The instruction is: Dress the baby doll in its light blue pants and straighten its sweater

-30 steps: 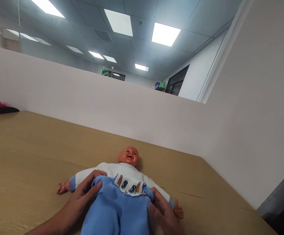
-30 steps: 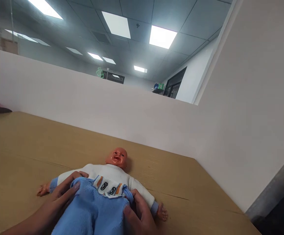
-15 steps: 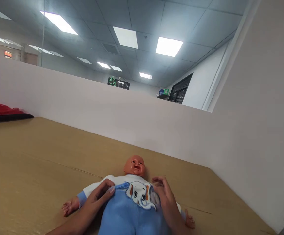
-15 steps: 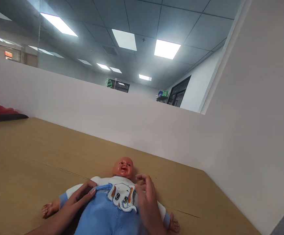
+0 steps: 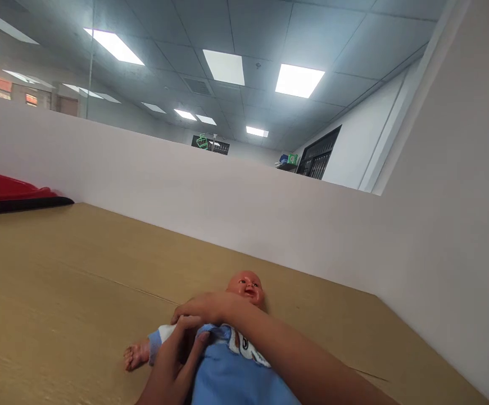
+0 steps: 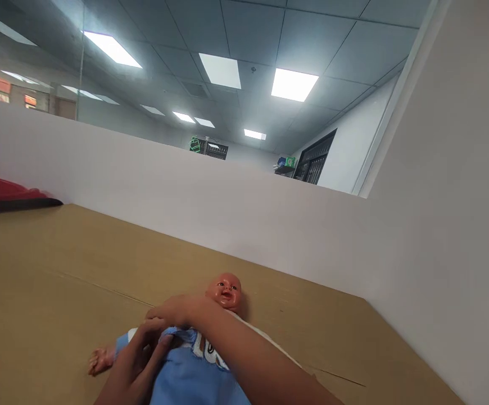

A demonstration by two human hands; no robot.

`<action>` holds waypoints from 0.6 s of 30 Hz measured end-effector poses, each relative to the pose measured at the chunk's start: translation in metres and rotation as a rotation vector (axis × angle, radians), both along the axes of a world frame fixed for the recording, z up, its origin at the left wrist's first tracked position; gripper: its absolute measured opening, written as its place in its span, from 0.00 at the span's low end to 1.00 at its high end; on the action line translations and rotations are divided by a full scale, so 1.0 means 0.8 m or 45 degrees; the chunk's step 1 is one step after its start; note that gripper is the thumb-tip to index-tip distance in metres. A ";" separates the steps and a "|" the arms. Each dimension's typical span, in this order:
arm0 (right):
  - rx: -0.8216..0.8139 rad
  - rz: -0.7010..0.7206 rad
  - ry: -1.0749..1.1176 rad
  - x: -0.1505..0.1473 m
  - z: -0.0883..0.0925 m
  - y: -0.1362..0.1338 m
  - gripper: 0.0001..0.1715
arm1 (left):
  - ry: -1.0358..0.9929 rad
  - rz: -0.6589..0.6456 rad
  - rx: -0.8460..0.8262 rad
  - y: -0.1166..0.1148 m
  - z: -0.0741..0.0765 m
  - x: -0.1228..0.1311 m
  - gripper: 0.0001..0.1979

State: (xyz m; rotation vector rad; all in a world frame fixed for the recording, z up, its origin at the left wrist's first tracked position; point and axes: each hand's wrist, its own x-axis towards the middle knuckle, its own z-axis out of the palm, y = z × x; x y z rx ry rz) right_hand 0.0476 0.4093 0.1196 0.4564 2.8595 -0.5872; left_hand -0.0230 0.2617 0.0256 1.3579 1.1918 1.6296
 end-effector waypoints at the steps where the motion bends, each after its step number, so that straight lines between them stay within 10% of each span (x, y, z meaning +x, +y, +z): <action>1: 0.014 -0.002 -0.003 -0.002 -0.005 0.001 0.06 | 0.002 -0.007 0.004 0.000 -0.002 0.000 0.25; 9: -0.230 -0.386 0.707 0.076 0.001 0.000 0.28 | -0.128 0.038 0.115 -0.006 0.003 0.002 0.23; 18: -0.240 -0.226 0.708 0.094 -0.031 -0.001 0.24 | -0.147 0.248 0.104 0.009 -0.010 -0.014 0.25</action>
